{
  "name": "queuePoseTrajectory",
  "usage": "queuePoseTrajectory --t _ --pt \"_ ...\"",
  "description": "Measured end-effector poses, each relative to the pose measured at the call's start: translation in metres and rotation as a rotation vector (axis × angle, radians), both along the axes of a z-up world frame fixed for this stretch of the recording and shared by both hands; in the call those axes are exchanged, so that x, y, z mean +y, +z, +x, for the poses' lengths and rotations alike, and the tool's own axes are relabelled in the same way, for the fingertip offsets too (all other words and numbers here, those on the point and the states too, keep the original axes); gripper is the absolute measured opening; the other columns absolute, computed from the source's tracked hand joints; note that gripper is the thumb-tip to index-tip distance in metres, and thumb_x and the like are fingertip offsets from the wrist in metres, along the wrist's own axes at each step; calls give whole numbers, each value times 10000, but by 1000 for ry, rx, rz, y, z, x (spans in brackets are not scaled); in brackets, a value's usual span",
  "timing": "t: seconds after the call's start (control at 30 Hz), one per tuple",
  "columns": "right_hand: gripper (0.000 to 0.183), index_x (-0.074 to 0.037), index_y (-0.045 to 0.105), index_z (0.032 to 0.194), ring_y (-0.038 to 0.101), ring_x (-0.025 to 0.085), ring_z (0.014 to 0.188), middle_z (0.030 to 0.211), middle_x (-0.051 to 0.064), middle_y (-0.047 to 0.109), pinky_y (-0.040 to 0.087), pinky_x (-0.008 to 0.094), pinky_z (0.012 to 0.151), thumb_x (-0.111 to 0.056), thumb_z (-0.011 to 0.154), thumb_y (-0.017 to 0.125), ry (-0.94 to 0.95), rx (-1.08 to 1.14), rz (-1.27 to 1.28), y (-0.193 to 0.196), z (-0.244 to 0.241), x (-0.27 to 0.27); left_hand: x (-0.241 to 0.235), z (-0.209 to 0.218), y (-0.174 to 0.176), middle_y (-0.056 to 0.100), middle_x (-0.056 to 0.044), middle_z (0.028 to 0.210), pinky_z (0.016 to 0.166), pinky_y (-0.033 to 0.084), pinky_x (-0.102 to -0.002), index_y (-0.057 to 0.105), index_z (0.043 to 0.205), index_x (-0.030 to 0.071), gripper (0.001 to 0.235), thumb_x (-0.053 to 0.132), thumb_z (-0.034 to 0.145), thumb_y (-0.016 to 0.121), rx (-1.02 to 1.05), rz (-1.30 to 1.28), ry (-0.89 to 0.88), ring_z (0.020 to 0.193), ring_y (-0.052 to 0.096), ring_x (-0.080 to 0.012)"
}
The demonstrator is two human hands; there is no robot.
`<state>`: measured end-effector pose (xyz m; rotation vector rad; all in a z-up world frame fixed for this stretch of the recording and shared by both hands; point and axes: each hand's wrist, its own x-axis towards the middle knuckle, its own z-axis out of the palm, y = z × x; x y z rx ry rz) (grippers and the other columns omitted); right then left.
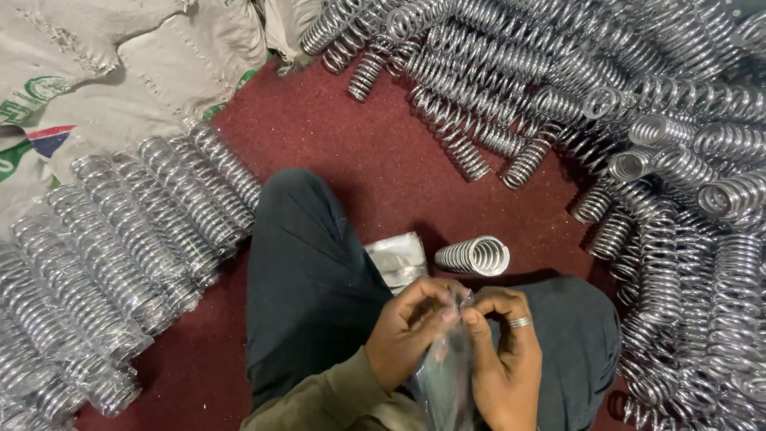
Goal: Bagging individual metal springs into small plastic bags from a large pile on the floor.
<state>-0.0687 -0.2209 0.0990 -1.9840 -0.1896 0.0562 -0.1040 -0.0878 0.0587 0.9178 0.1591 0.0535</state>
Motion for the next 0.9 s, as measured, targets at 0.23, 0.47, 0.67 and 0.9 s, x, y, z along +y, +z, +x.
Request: queuePoseTrajectory --t 0.23,0.47,0.67,0.9 --pt "176 -47 587 860 483 167 609 659 64 506 380 307 624 -137 1003 638 -21 484 585 -22 14 -21 31 13 -27 644 -40 791 762 479 -280 638 908 99 368 384 1087 489 66 116 -403 781 613 -122" --pt "79 -75 701 891 597 140 877 927 24 610 500 260 787 -44 957 670 134 -35 -36 1 53 -23 24 58 -23 611 -22 851 743 496 -260 661 1021 56 187 221 1053 580 14 242 -89 791 606 -110" --pt "149 25 657 862 544 220 576 812 137 531 498 358 543 -14 993 596 64 95 -17 -7 110 -20 11 99 -30 651 -173 1126 512 491 -195 636 997 18 152 149 1051 580 15 228 -23 683 644 -157" --pt "312 264 577 1133 562 448 906 959 398 552 461 588 894 1 995 479 125 253 -291 -163 148 -72 10 125 -110 712 -181 875 447 620 -327 677 1095 71 298 337 1008 577 462 500 -149 586 732 -231"
